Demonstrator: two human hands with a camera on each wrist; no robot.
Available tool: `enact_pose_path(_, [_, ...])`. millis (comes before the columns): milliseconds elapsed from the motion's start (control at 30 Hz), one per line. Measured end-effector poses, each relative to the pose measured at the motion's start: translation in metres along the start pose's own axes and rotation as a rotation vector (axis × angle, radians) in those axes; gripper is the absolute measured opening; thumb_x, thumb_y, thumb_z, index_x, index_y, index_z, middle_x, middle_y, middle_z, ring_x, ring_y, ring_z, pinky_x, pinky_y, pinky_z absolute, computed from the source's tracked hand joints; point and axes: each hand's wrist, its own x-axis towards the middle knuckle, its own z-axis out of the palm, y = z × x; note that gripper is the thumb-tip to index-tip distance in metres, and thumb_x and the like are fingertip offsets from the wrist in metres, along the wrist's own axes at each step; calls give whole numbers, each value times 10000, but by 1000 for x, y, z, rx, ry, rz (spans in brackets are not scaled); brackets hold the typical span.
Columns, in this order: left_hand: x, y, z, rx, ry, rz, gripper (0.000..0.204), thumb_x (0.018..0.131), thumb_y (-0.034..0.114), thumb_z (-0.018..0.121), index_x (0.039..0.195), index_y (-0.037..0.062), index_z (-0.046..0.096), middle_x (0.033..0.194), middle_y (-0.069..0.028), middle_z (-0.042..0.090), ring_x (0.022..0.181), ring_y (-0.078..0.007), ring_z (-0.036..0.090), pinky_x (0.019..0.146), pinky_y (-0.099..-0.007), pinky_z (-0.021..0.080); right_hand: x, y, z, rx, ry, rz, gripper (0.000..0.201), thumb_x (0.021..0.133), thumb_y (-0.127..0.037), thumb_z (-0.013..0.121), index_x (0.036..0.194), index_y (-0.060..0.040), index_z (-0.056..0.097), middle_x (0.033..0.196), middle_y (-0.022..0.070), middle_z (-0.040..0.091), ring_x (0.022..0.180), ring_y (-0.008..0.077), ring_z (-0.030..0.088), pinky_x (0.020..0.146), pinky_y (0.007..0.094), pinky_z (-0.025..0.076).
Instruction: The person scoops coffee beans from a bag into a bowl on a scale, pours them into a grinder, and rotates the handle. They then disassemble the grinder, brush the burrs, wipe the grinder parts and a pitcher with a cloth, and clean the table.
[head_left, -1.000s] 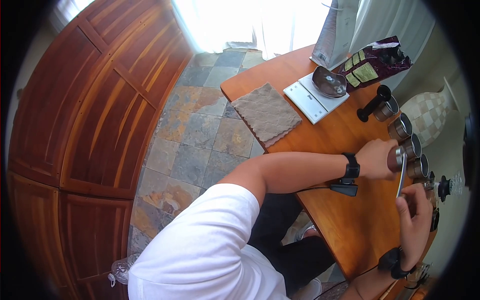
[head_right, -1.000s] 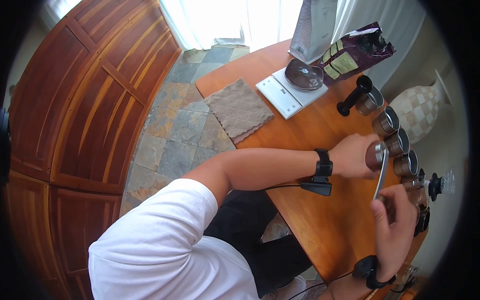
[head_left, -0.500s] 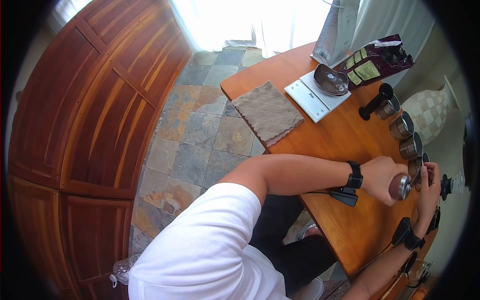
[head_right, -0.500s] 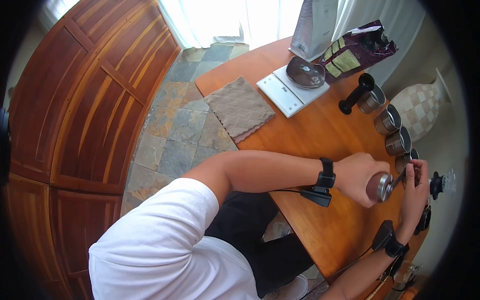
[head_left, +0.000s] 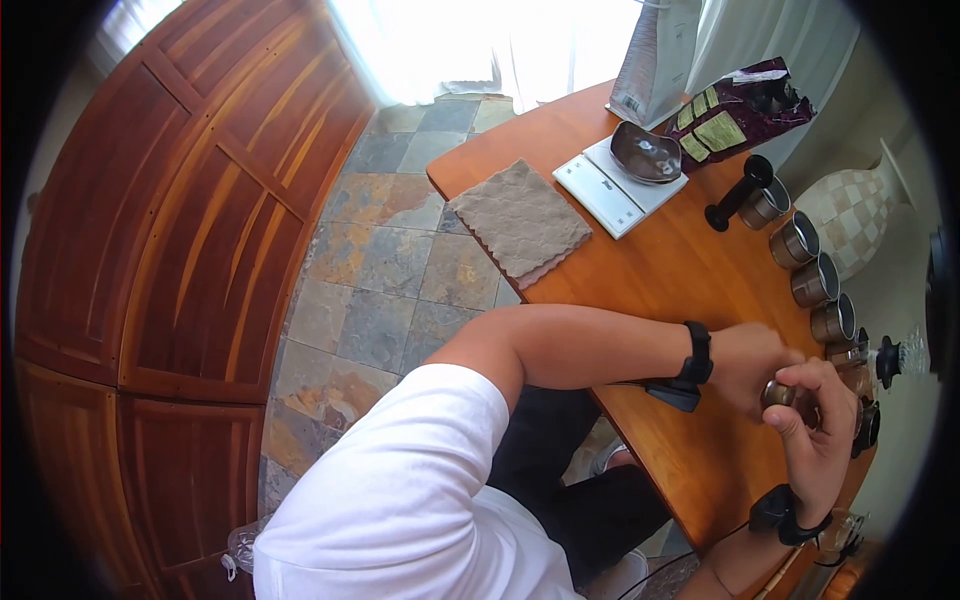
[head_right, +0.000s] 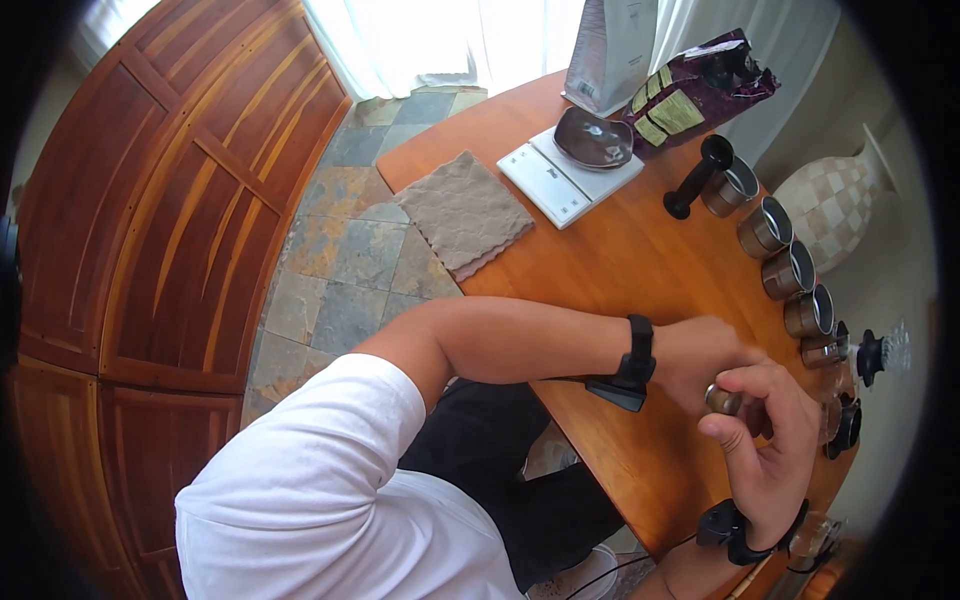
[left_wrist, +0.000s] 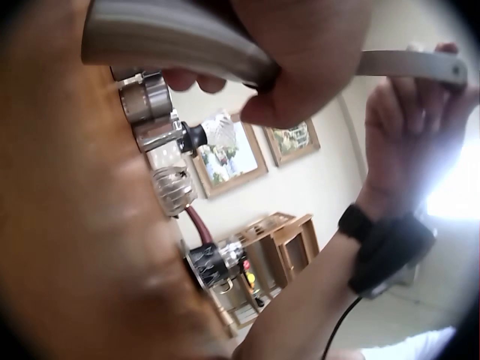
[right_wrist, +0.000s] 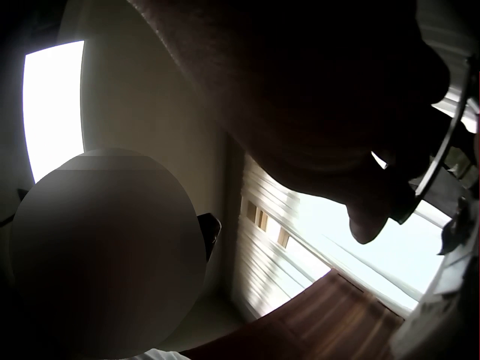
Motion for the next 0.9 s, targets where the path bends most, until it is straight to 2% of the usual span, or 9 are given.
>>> enact_pose_path(67, [-7, 3, 4, -10, -190, 292, 539, 622, 354, 875, 1036, 90, 652, 840, -131, 738, 797, -379, 720, 686, -451, 572, 4, 6, 3, 5, -1, 13, 278, 894, -200, 796, 1042, -21, 644, 825, 7, 553, 746, 106, 492, 683, 258, 404])
enact_pose_path(133, [-6, 13, -3, 31, -174, 300, 549, 621, 370, 870, 1042, 91, 655, 822, -127, 735, 779, -376, 721, 676, -455, 572, 11, 35, 7, 153, 327, 13, 235, 979, -196, 725, 1101, -27, 617, 878, 1, 569, 801, 87, 508, 728, 254, 433])
enact_pose_path(233, [-1, 6, -8, 72, -125, 303, 567, 617, 395, 861, 1052, 87, 666, 801, -135, 735, 747, -379, 724, 668, -459, 578, 26, 89, -11, 82, 434, 169, 185, 1057, -194, 632, 1134, -32, 587, 919, -6, 566, 830, 85, 515, 754, 253, 443])
enact_pose_path(367, [8, -7, -24, -58, 121, 137, 548, 635, 391, 865, 1034, 68, 672, 842, -158, 746, 773, -382, 731, 722, -435, 596, 27, 149, -28, -16, 365, 317, 175, 1085, -202, 587, 1101, -28, 585, 883, 11, 562, 807, 103, 515, 757, 262, 445])
enact_pose_path(467, [18, -17, -39, -117, 296, -4, 509, 643, 356, 870, 997, 47, 674, 861, -170, 749, 811, -374, 738, 748, -416, 595, 16, 141, -36, -244, 240, 318, 222, 1074, -238, 609, 1087, -19, 576, 830, 29, 561, 773, 123, 515, 733, 283, 444])
enact_pose_path(567, [21, -17, -48, -307, 337, -74, 470, 640, 318, 874, 960, 34, 677, 881, -180, 750, 853, -366, 742, 775, -401, 591, 4, 73, -32, -234, 120, 289, 278, 1026, -276, 676, 1058, -14, 587, 782, 43, 560, 739, 137, 515, 699, 299, 433])
enact_pose_path(700, [14, -13, -25, -196, 198, -88, 447, 643, 299, 874, 951, 37, 684, 875, -178, 747, 842, -368, 735, 757, -414, 582, -5, 2, -13, -133, -34, 109, 345, 922, -315, 780, 993, -14, 626, 780, 35, 567, 689, 135, 512, 636, 288, 411])
enact_pose_path(800, [1, 2, -1, -88, 71, -10, 459, 648, 316, 869, 969, 42, 688, 862, -173, 742, 816, -377, 728, 732, -430, 578, -3, -7, 4, -166, 42, -116, 307, 936, -289, 769, 1031, -20, 654, 809, 30, 592, 689, 120, 534, 619, 280, 414])
enact_pose_path(900, [-5, 10, -1, -15, -102, 56, 478, 648, 342, 862, 981, 46, 688, 852, -177, 735, 802, -390, 722, 718, -441, 577, 6, 17, 6, -50, 207, -28, 309, 951, -287, 758, 1065, -22, 647, 834, 22, 599, 730, 110, 547, 644, 267, 421])
